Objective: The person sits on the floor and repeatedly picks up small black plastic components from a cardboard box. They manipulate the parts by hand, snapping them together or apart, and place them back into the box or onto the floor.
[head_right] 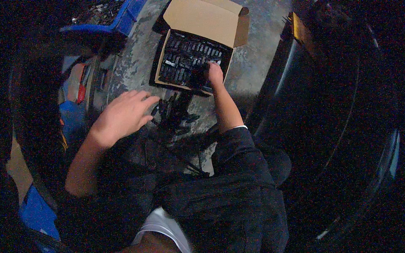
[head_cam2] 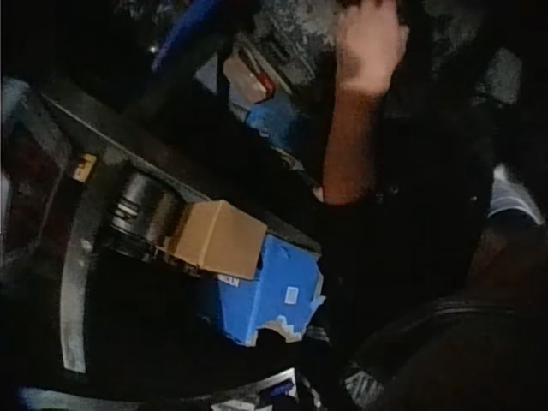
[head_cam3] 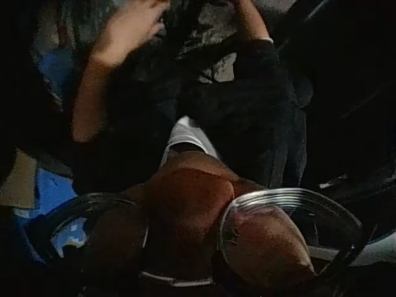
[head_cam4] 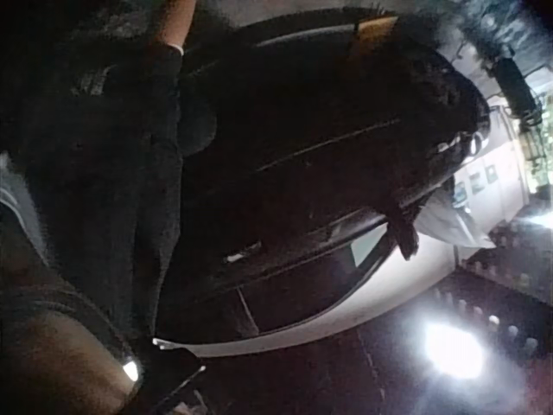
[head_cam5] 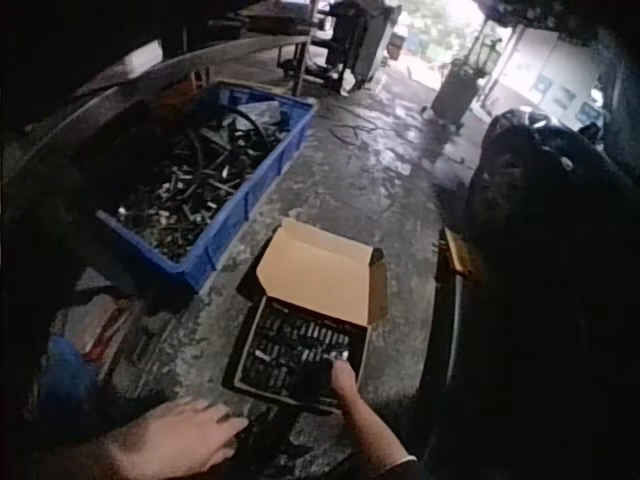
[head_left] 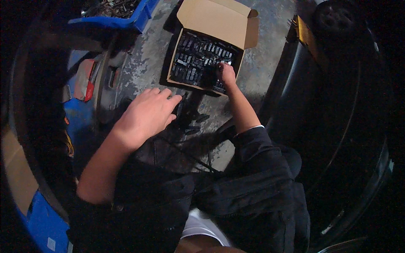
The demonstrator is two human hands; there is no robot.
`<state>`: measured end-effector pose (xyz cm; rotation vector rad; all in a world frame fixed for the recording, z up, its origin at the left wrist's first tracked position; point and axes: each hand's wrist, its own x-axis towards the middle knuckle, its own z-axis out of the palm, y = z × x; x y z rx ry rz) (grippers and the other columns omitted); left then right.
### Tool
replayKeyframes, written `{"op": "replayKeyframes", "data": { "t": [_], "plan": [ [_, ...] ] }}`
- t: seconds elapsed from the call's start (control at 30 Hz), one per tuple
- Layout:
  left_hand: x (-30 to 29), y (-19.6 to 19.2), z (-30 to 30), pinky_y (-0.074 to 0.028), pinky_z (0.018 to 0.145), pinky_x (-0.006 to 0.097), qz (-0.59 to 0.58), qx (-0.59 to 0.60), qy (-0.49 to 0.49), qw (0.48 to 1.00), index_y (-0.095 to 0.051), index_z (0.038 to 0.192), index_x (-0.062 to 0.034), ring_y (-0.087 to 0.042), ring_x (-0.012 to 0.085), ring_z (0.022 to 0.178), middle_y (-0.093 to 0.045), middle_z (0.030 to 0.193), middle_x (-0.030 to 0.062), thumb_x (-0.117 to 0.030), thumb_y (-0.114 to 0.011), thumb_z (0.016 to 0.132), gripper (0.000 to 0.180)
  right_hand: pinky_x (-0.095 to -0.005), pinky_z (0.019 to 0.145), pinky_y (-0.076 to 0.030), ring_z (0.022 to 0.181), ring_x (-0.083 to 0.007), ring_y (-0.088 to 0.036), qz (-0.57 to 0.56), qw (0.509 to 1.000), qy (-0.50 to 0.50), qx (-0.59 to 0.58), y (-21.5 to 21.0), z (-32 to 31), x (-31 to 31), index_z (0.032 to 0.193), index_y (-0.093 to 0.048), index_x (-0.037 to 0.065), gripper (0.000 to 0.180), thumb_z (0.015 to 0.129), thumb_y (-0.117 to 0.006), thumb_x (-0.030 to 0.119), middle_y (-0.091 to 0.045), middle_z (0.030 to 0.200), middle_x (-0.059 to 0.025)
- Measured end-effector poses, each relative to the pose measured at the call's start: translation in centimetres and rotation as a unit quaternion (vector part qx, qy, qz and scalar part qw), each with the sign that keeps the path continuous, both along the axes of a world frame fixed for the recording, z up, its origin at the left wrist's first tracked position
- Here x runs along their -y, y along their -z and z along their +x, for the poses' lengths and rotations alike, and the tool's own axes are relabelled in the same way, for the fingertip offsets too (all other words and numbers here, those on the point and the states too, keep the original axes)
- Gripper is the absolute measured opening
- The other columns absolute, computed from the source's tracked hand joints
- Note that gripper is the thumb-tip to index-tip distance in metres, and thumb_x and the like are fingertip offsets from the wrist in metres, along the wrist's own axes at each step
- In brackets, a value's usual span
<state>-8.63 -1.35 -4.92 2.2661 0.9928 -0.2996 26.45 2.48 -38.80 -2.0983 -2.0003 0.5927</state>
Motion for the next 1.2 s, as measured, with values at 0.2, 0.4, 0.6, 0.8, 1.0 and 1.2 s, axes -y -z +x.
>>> {"op": "replayKeyframes", "data": {
  "t": [0.2, 0.4, 0.6, 0.8, 1.0, 1.2],
  "plan": [
    [-0.4, -0.2, 0.8, -0.046, 0.098, 0.042, -0.01, 0.006, -0.006, 1.0, -0.057, 0.128, -0.0055, -0.058, 0.0325, 0.109, -0.06, 0.113, 0.0137, -0.023, -0.07, 0.085, 0.048, -0.0473, 0.084, -0.053, 0.096, -0.0403, -0.063, 0.057, 0.998, -0.004, 0.021, 1.0, -1.4, -3.9, 0.099, -0.069, 0.007, 0.019, 0.083, -0.063, 0.016, -0.066, 0.099, -0.0188],
    [-0.9, 0.5, 1.0, -0.046, 0.098, 0.042, -0.013, -0.008, -0.005, 1.0, -0.057, 0.129, -0.0056, -0.058, 0.0324, 0.109, -0.06, 0.114, 0.0135, -0.023, -0.07, 0.085, 0.049, -0.0452, 0.088, -0.053, 0.099, -0.0382, -0.067, -0.064, 0.993, 0.09, -0.041, -0.1, -5.7, -9.4, 0.104, -0.072, 0.005, 0.035, 0.078, -0.076, 0.028, -0.07, 0.102, -0.0203],
    [-1.5, 0.5, 1.4, -0.046, 0.099, 0.042, -0.032, -0.016, -0.004, 0.999, -0.057, 0.129, -0.0054, -0.058, 0.0321, 0.11, -0.06, 0.116, 0.0138, -0.022, -0.069, 0.086, 0.048, -0.0407, 0.091, -0.053, 0.102, -0.034, -0.068, -0.072, 0.988, 0.117, -0.065, 0.4, -8.5, -11.1, 0.108, -0.072, 0.004, 0.042, 0.077, -0.08, 0.031, -0.072, 0.105, -0.019],
    [-1.4, 0.4, 1.1, -0.047, 0.098, 0.043, -0.036, 0.002, -0.018, 0.999, -0.057, 0.129, -0.0043, -0.058, 0.0325, 0.111, -0.06, 0.118, 0.0147, -0.021, -0.069, 0.086, 0.048, -0.0391, 0.087, -0.054, 0.098, -0.0329, -0.07, -0.052, 0.978, 0.155, -0.125, 2.3, -7.6, -10.3, 0.104, -0.071, 0.002, 0.035, 0.082, -0.077, 0.028, -0.072, 0.101, -0.0192],
    [-1.4, 0.3, 0.4, -0.048, 0.096, 0.044, -0.001, 0.015, -0.026, 1.0, -0.057, 0.127, -0.0049, -0.06, 0.0349, 0.109, -0.061, 0.117, 0.0158, -0.02, -0.07, 0.085, 0.046, -0.0363, 0.082, -0.055, 0.089, -0.0285, -0.072, -0.009, 0.983, 0.145, -0.114, 0.0, -5.9, -5.3, 0.103, -0.071, 0.002, 0.031, 0.087, -0.068, 0.029, -0.073, 0.093, -0.0171],
    [-1.6, -0.2, -0.3, -0.051, 0.092, 0.046, 0.027, 0.018, -0.021, 0.999, -0.057, 0.127, -0.0052, -0.061, 0.0361, 0.107, -0.062, 0.115, 0.0159, -0.021, -0.07, 0.084, 0.048, -0.0375, 0.08, -0.054, 0.089, -0.0297, -0.071, -0.016, 0.97, 0.205, -0.127, -2.8, -4.9, 4.3, 0.098, -0.071, 0.004, 0.027, 0.086, -0.066, 0.027, -0.073, 0.092, -0.0157]
  ]
}}
